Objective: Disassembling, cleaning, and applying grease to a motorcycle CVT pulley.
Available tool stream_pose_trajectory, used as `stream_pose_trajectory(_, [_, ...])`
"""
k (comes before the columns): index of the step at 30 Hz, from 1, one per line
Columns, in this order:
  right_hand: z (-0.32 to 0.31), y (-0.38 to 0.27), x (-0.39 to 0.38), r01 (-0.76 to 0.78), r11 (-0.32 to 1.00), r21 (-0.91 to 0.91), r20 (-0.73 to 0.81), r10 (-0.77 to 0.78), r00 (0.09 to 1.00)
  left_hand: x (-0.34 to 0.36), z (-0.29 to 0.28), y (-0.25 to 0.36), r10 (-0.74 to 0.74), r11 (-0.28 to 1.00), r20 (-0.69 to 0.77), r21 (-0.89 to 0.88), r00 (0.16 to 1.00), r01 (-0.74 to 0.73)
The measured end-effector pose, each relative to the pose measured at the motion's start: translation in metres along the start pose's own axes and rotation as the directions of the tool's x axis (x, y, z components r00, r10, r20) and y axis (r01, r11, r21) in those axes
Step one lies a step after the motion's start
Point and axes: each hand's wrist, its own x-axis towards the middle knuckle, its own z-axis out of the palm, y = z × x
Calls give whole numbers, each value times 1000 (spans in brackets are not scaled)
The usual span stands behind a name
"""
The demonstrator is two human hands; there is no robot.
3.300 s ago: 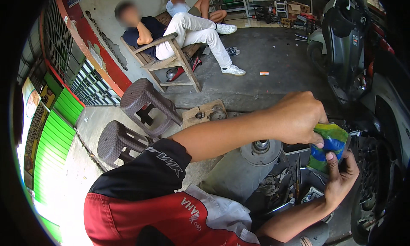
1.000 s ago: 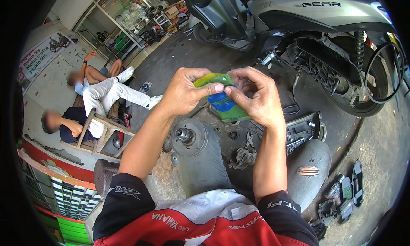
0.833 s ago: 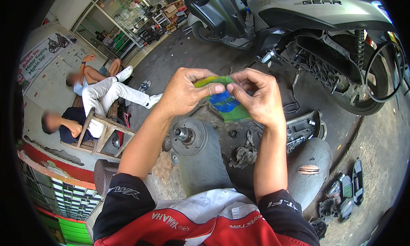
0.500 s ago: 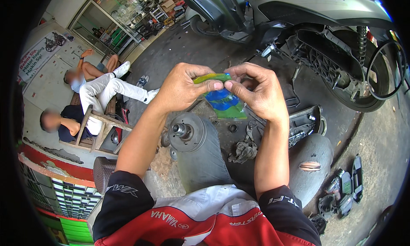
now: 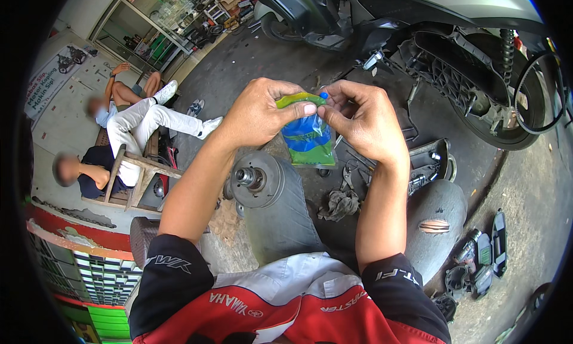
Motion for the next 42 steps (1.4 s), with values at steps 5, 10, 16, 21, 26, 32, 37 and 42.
stream_pose_trajectory(5, [2,6,5,-113,990,88,7,112,994,9,3,-10,-71,997,19,-36,997,72])
stream_pose_trajectory(10, [3,17,9,-167,965,200,32,164,986,16,9,-22,-141,969,80,-192,987,154])
stream_pose_trajectory(16, [5,43,13,-226,940,256,55,219,974,27,27,-50,-222,754,259,-566,940,334])
stream_pose_trajectory(21, [6,76,16,-249,921,299,17,256,967,29,42,-84,-262,845,262,-403,929,352])
stream_pose_trajectory(26, [-22,147,25,-223,953,204,-102,247,964,-3,-9,-92,-177,967,-200,-217,964,133])
stream_pose_trajectory(32, [-31,280,1,-290,957,6,-399,268,877,-91,-79,-198,-432,901,-460,-254,775,351])
stream_pose_trajectory(37, [-18,360,-62,-707,627,-327,-734,302,608,-206,-30,-232,-680,723,-487,-322,547,611])
stream_pose_trajectory(42, [-46,414,-120,-897,387,-212,-831,412,373,-373,105,-325,-755,615,-366,-108,543,781])
